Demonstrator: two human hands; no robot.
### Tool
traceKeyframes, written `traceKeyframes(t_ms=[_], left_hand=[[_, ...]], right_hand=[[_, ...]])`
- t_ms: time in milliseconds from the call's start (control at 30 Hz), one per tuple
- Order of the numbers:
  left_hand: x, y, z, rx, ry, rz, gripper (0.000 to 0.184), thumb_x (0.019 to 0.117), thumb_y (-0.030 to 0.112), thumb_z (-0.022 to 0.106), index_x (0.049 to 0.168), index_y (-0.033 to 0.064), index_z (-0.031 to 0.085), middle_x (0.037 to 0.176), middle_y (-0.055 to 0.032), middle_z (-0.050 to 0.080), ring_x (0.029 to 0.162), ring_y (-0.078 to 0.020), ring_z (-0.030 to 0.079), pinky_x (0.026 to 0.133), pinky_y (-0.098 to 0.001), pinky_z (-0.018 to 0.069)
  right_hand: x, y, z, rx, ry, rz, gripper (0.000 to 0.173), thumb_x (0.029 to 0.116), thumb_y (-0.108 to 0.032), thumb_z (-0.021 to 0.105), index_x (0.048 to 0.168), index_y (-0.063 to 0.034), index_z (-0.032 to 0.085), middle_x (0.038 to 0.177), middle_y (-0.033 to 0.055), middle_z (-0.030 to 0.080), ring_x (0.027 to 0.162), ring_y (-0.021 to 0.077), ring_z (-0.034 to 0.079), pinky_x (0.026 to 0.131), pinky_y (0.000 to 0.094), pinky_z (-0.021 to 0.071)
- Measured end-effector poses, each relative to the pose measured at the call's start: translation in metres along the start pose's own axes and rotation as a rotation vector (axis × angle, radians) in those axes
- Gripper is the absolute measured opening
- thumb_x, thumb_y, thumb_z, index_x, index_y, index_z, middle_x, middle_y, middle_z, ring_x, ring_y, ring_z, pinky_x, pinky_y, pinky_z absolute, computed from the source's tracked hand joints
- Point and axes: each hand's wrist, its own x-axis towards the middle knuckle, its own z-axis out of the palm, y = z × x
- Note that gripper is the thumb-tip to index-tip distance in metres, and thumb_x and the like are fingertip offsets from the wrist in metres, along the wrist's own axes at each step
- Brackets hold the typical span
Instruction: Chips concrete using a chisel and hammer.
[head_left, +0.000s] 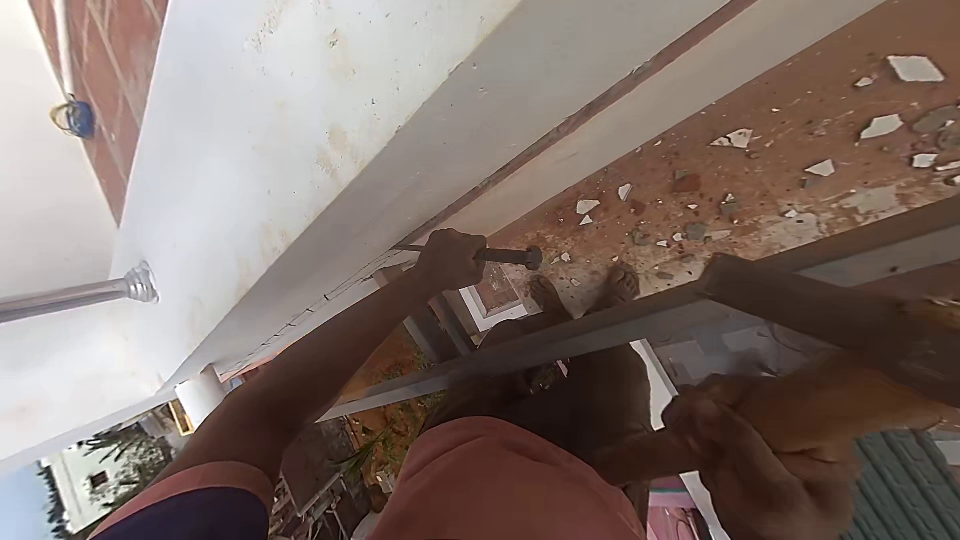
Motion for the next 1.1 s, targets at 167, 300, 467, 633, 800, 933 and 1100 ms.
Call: traceKeyframes(t_ms=[167,300,467,633,800,933,1100], left_hand=[[-0.004,0.001,0.001,-0.004,0.057,0.019,0.018,0.0771,0.009,0.065,0.063,0.0021,0.056,0.053,-0.0115,0.054,0.049,-0.0272,0.057,0.046,-0.0435,0.0409],[-0.015,-0.013,0.006,0.027,-0.043,-0.052,0.018,0.0806,0.008,0.066,0.068,-0.0017,0.059,0.058,-0.0161,0.058,0.055,-0.0337,0.062,0.052,-0.0500,0.0453],[-0.022,-0.018,-0.001,0.005,-0.054,-0.082,0.017,0.0786,0.008,0.068,0.068,-0.0037,0.060,0.060,-0.0183,0.060,0.057,-0.0366,0.064,0.054,-0.0530,0.0466],[-0.030,-0.015,-0.005,0.001,0.044,-0.005,0.018,0.0753,0.008,0.067,0.064,-0.0004,0.056,0.055,-0.0153,0.056,0.051,-0.0326,0.060,0.048,-0.0486,0.0438],[-0.035,-0.019,-0.002,-0.005,0.101,-0.039,0.020,0.0774,0.010,0.065,0.063,0.0005,0.055,0.054,-0.0136,0.054,0.049,-0.0305,0.058,0.047,-0.0465,0.0426],[-0.050,-0.029,-0.003,-0.004,0.166,-0.104,0.020,0.0776,0.009,0.065,0.062,0.0006,0.055,0.053,-0.0123,0.053,0.048,-0.0267,0.055,0.047,-0.0425,0.0411],[-0.054,-0.032,-0.005,-0.033,0.183,-0.063,0.019,0.0762,0.009,0.066,0.062,0.0007,0.056,0.053,-0.0127,0.055,0.049,-0.0274,0.058,0.047,-0.0434,0.0423]], right_hand=[[0.020,-0.005,0.032,0.142,0.063,-0.273,0.008,0.1015,-0.022,0.062,0.094,-0.0212,0.065,0.067,-0.0074,0.060,0.055,0.0045,0.059,0.054,0.0211,0.0551],[0.010,0.054,0.062,-0.238,-0.112,0.382,0.007,0.0853,-0.021,0.065,0.083,-0.0164,0.060,0.055,-0.0066,0.056,0.041,0.0067,0.053,0.039,0.0261,0.0471],[0.008,0.023,0.029,-0.056,-0.038,0.086,0.007,0.0914,-0.021,0.072,0.095,-0.0229,0.066,0.071,-0.0078,0.066,0.051,0.0046,0.060,0.047,0.0233,0.0537],[0.008,0.005,0.035,-0.030,0.016,-0.044,0.009,0.0914,-0.019,0.073,0.094,-0.0249,0.066,0.076,-0.0068,0.068,0.053,0.0046,0.060,0.048,0.0223,0.0544],[-0.013,0.041,0.039,-0.140,-0.048,0.071,0.009,0.0902,-0.024,0.073,0.093,-0.0231,0.065,0.071,-0.0086,0.066,0.051,0.0040,0.059,0.046,0.0238,0.0527],[-0.007,0.039,0.031,-0.168,-0.072,0.069,0.008,0.0907,-0.023,0.072,0.093,-0.0231,0.065,0.070,-0.0089,0.065,0.051,0.0034,0.059,0.045,0.0226,0.0522],[0.014,0.014,0.028,-0.196,-0.058,-0.044,0.009,0.0916,-0.023,0.073,0.096,-0.0256,0.066,0.075,-0.0086,0.069,0.054,0.0044,0.062,0.047,0.0227,0.0538]])
